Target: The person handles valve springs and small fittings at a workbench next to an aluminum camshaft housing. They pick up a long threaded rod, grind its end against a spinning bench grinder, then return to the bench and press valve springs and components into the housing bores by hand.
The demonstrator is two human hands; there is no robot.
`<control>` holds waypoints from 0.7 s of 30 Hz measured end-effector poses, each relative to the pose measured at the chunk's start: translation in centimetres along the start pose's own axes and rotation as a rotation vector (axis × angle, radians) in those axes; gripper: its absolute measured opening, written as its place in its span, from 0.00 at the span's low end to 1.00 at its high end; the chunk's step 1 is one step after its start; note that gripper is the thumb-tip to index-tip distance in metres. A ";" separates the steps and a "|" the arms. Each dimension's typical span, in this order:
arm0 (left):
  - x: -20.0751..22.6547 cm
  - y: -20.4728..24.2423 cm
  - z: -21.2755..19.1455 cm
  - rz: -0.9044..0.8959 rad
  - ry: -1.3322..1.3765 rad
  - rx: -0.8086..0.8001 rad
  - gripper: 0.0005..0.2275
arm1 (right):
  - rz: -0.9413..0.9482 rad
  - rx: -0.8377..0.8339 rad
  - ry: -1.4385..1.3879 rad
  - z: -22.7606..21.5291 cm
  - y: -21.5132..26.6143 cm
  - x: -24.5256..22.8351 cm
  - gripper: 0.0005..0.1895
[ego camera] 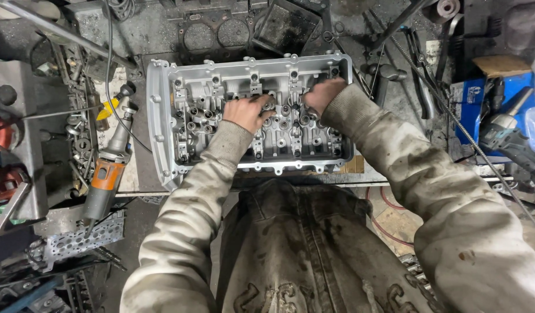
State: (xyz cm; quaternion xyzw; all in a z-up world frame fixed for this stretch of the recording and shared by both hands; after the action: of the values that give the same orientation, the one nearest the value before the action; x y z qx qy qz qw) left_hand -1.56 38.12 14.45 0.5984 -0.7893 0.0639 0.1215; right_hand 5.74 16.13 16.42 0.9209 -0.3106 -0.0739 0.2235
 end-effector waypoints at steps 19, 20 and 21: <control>-6.3 5.5 -4.8 -0.201 -0.002 0.001 0.18 | 0.014 -0.127 -0.342 -12.0 -1.5 -8.4 0.19; -6.4 5.9 -5.0 -0.208 -0.002 0.001 0.18 | 0.008 -0.129 -0.339 -11.3 -2.4 -9.4 0.19; -6.5 6.3 -5.2 -0.197 -0.002 0.026 0.17 | -0.022 -0.095 -0.340 -10.8 -3.3 -10.4 0.17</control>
State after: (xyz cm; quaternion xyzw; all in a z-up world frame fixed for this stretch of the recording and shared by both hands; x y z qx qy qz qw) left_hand -5.34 47.18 18.00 0.6748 -0.7258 0.0611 0.1186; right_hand 2.22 28.73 24.46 0.8869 -0.3299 -0.2457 0.2103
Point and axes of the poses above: each hand's wrist, its own y-axis away from the middle knuckle, its own z-axis out of the palm, x = y × z, the point moved 3 cm from there along -y, towards the middle knuckle, and after that the axes turned 2 degrees about z, right-handed, at the moved point
